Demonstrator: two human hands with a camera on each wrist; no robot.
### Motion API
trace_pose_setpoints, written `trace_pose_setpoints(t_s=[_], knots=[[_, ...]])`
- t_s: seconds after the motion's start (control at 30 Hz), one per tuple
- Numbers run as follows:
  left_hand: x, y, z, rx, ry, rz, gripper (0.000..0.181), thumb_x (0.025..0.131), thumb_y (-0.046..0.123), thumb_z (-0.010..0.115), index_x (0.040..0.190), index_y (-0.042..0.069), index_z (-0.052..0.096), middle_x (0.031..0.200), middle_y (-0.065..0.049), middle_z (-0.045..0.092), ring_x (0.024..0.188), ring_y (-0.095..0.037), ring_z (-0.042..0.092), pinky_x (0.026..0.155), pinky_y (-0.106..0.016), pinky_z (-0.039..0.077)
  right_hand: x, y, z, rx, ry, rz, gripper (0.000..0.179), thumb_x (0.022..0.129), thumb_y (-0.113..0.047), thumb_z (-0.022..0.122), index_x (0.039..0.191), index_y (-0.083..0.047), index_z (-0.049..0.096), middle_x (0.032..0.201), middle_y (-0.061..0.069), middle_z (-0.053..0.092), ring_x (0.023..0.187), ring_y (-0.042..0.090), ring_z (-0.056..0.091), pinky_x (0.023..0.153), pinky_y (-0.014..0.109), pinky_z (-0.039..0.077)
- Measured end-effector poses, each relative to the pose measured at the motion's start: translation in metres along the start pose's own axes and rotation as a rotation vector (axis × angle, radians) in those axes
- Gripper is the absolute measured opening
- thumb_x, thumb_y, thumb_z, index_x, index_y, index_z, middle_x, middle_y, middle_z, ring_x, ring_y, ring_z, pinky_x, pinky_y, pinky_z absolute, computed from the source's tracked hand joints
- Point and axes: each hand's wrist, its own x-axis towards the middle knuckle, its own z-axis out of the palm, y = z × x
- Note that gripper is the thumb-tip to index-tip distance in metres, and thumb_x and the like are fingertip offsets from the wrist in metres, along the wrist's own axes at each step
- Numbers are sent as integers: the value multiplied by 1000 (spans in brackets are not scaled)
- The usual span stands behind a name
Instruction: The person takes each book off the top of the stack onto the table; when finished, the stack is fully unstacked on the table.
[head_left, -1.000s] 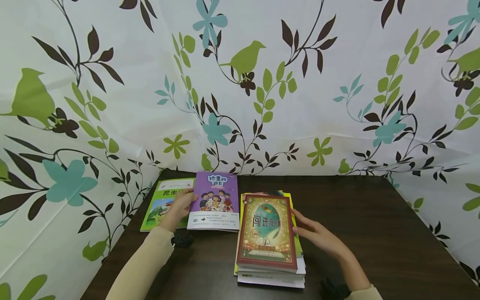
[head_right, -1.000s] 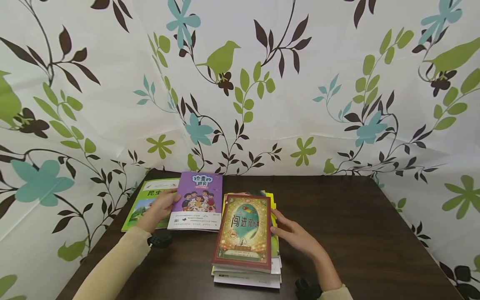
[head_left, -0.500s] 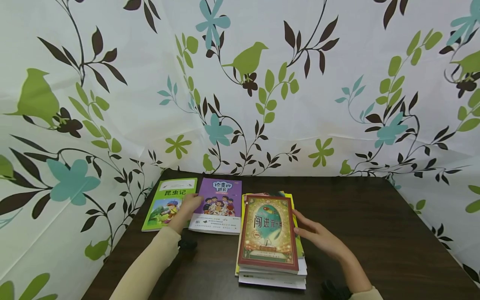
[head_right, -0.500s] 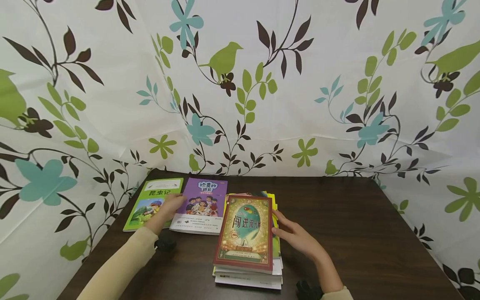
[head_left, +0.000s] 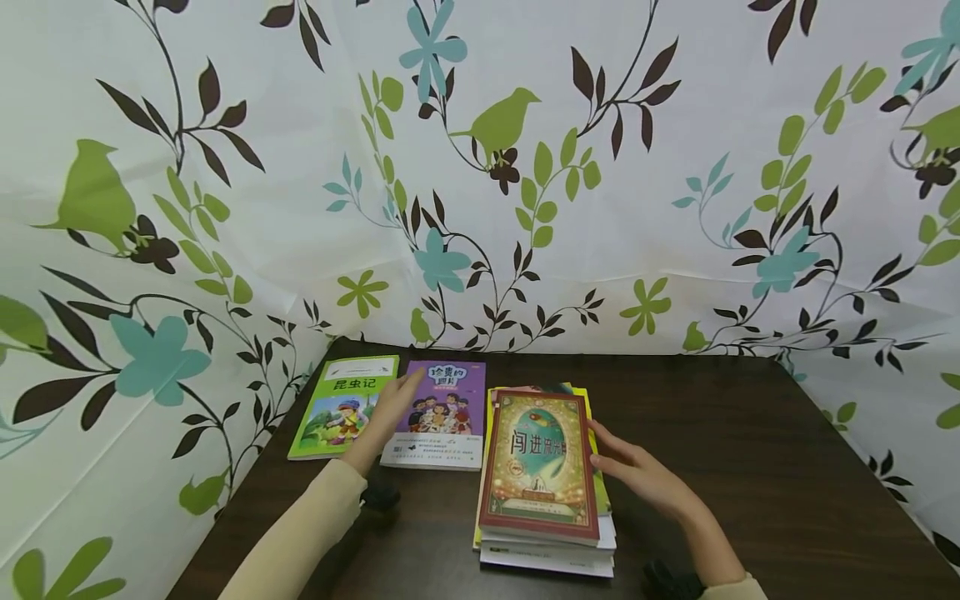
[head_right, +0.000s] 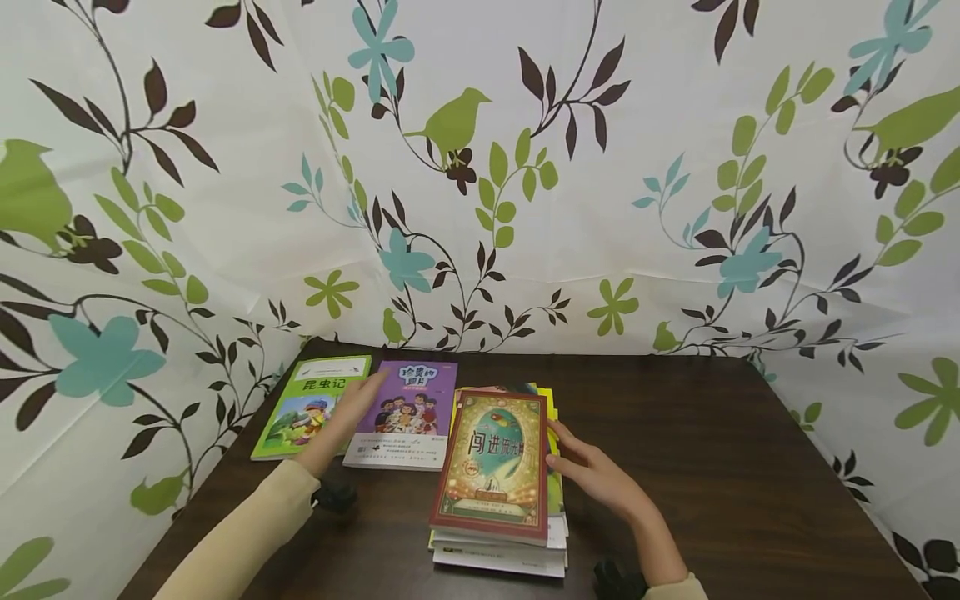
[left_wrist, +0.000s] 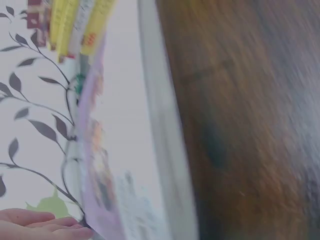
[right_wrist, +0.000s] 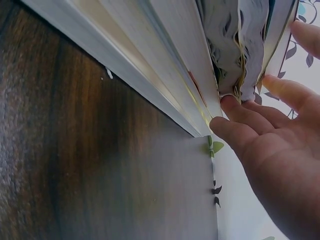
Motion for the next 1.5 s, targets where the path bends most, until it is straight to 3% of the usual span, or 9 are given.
trace_pose_setpoints(t_s=[0.23, 0.4, 0.77, 1.13, 1.33, 1.5], knots=[[-10, 15, 9, -49, -30, -26, 89, 94, 64, 44, 147, -7, 35, 150, -30, 36, 137, -47, 36, 113, -59, 30, 0, 1, 1, 2, -1, 3, 67, 102, -34, 48, 158, -12, 17, 163, 19, 9, 147, 48, 4, 109, 72, 19], [-21, 22, 15, -91, -63, -11, 81, 97, 57, 42, 147, -7, 35, 151, -30, 35, 136, -47, 38, 110, -57, 36, 1, 1, 1, 9, -8, 1, 67, 102, -34, 48, 158, -13, 17, 163, 18, 10, 147, 48, 4, 109, 72, 19], [-49, 31, 34, -341, -230, 57, 75, 102, 48, 40, 147, -11, 30, 152, -33, 30, 139, -51, 29, 108, -60, 37, 0, -2, -1, 5, 6, -6, 66, 102, -34, 50, 157, -14, 19, 163, 18, 13, 147, 48, 8, 110, 70, 23], [-83, 35, 66, -421, -392, 77, 79, 101, 52, 37, 150, -9, 23, 155, -31, 24, 142, -50, 25, 110, -59, 35, -1, -6, 2, -17, 25, 17, 66, 101, -36, 50, 157, -15, 22, 162, 19, 17, 145, 49, 16, 109, 69, 26], [-89, 36, 73, -416, -438, 107, 85, 100, 57, 34, 151, -10, 19, 157, -29, 22, 144, -49, 20, 114, -60, 26, -1, -8, 2, -22, 33, 21, 67, 101, -37, 51, 157, -14, 22, 161, 20, 18, 145, 49, 16, 109, 69, 26], [-89, 33, 77, -386, -460, 121, 83, 101, 57, 29, 150, -10, 24, 157, -27, 23, 146, -45, 19, 118, -57, 20, -2, -9, 3, -24, 37, 26, 67, 101, -37, 50, 157, -13, 22, 161, 21, 19, 145, 49, 16, 109, 69, 26]])
